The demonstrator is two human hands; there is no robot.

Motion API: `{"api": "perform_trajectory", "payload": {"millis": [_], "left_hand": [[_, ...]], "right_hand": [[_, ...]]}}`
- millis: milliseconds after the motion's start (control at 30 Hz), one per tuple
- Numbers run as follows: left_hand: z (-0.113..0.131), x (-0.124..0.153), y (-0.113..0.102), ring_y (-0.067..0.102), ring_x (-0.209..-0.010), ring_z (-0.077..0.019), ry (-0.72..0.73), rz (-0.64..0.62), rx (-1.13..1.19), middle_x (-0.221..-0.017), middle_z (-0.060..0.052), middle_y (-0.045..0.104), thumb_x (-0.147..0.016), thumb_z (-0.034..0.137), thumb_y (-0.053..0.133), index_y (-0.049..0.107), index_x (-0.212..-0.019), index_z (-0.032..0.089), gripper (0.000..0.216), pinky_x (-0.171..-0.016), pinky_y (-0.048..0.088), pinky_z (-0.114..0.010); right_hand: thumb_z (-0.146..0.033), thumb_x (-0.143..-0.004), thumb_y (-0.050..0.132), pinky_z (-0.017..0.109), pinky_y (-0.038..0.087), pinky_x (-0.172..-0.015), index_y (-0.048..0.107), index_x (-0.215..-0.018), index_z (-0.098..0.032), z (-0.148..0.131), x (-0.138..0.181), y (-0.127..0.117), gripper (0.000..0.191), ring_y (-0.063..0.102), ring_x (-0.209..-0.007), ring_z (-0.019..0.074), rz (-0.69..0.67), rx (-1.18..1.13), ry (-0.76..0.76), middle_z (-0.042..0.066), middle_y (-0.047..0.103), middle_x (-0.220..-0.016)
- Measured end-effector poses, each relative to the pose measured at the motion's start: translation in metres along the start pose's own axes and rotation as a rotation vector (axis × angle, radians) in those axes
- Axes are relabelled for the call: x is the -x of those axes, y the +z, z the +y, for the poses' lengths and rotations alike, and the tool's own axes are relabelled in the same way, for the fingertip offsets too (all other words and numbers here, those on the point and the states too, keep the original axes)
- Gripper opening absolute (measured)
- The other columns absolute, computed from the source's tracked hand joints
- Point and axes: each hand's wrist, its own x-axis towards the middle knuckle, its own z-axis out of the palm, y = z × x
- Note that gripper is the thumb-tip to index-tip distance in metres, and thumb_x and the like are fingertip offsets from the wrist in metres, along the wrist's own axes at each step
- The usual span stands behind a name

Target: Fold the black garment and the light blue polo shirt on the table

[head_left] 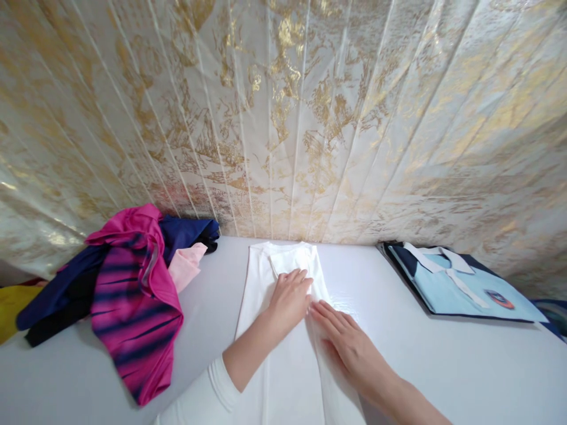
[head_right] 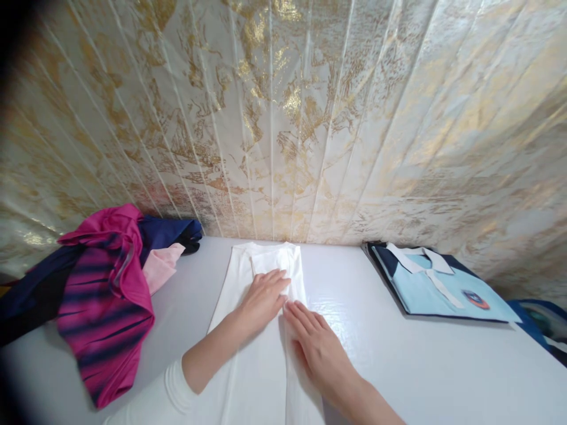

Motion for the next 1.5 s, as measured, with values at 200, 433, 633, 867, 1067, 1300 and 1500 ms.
{"api": "perform_trajectory", "payload": {"millis": [200, 433, 633, 867, 1067, 1300, 1500], "left_hand": [[0.001, 0.028, 0.014, 0.031, -0.137, -0.0221, 0.133, -0.003, -0.025, -0.146, -0.008, 0.041, -0.092, 0.016, 0.04, 0.044, -0.133, 0.022, 0.041, -0.106, 0.027, -0.043], [0.019, 0.069, 0.0, 0.032, -0.137, -0.0214, 0.301, -0.094, -0.014, -0.145, -0.008, 0.044, -0.094, 0.022, 0.043, 0.047, -0.13, 0.025, 0.037, -0.107, 0.026, -0.041], [0.023, 0.095, 0.007, 0.025, -0.14, -0.0196, 0.284, -0.145, 0.001, -0.151, -0.006, 0.033, -0.097, 0.03, 0.039, 0.038, -0.14, 0.024, 0.043, -0.108, 0.025, -0.039], [0.027, 0.097, -0.003, 0.029, -0.139, -0.0177, 0.283, -0.106, 0.053, -0.149, -0.007, 0.037, -0.098, 0.028, 0.038, 0.04, -0.138, 0.022, 0.041, -0.108, 0.028, -0.038], [0.03, 0.141, -0.02, 0.027, -0.14, -0.0189, 0.098, 0.019, -0.005, -0.152, -0.007, 0.03, -0.094, 0.013, 0.033, 0.034, -0.142, 0.021, 0.049, -0.109, 0.032, -0.04], [0.014, 0.185, -0.005, 0.026, -0.14, -0.0212, 0.037, 0.002, -0.187, -0.153, -0.008, 0.027, -0.096, 0.032, 0.041, 0.026, -0.146, 0.02, 0.053, -0.11, 0.031, -0.04], [0.013, 0.193, -0.007, 0.028, -0.139, -0.0231, 0.058, -0.033, -0.243, -0.153, -0.008, 0.025, -0.097, 0.035, 0.041, 0.023, -0.148, 0.019, 0.056, -0.107, 0.034, -0.041]], "right_hand": [[-0.017, -0.093, 0.037, 0.043, 0.04, -0.106, 0.03, -0.147, -0.024, -0.008, 0.031, -0.013, 0.054, 0.033, -0.137, 0.0223, -0.086, 0.061, 0.051, 0.006, 0.036, -0.148], [-0.022, -0.093, 0.041, 0.047, 0.035, -0.109, 0.022, -0.149, -0.021, -0.035, 0.05, -0.011, 0.059, 0.03, -0.138, 0.0253, -0.065, 0.108, 0.029, 0.009, 0.029, -0.151], [-0.033, -0.094, 0.043, 0.044, 0.033, -0.111, 0.011, -0.151, -0.023, -0.057, 0.079, -0.014, 0.066, 0.027, -0.14, 0.0245, -0.112, 0.048, -0.044, 0.007, 0.023, -0.153], [-0.036, -0.095, 0.042, 0.044, 0.032, -0.111, 0.002, -0.151, -0.023, -0.063, 0.098, -0.023, 0.07, 0.025, -0.14, 0.0249, -0.199, 0.064, -0.086, 0.007, 0.021, -0.153], [-0.044, -0.093, 0.044, 0.042, 0.034, -0.11, 0.002, -0.151, -0.02, -0.084, 0.093, -0.028, 0.075, 0.024, -0.14, 0.027, -0.209, 0.008, -0.138, 0.009, 0.019, -0.153], [-0.06, -0.088, 0.045, 0.035, 0.043, -0.103, 0.012, -0.151, -0.012, -0.077, 0.102, 0.001, 0.085, 0.038, -0.134, 0.0265, -0.033, 0.229, -0.273, 0.013, 0.035, -0.147], [-0.041, -0.094, 0.046, 0.023, 0.048, -0.093, 0.028, -0.148, -0.02, -0.08, 0.111, 0.003, 0.061, 0.051, -0.124, 0.0175, 0.031, 0.349, -0.341, 0.004, 0.049, -0.14]]}}
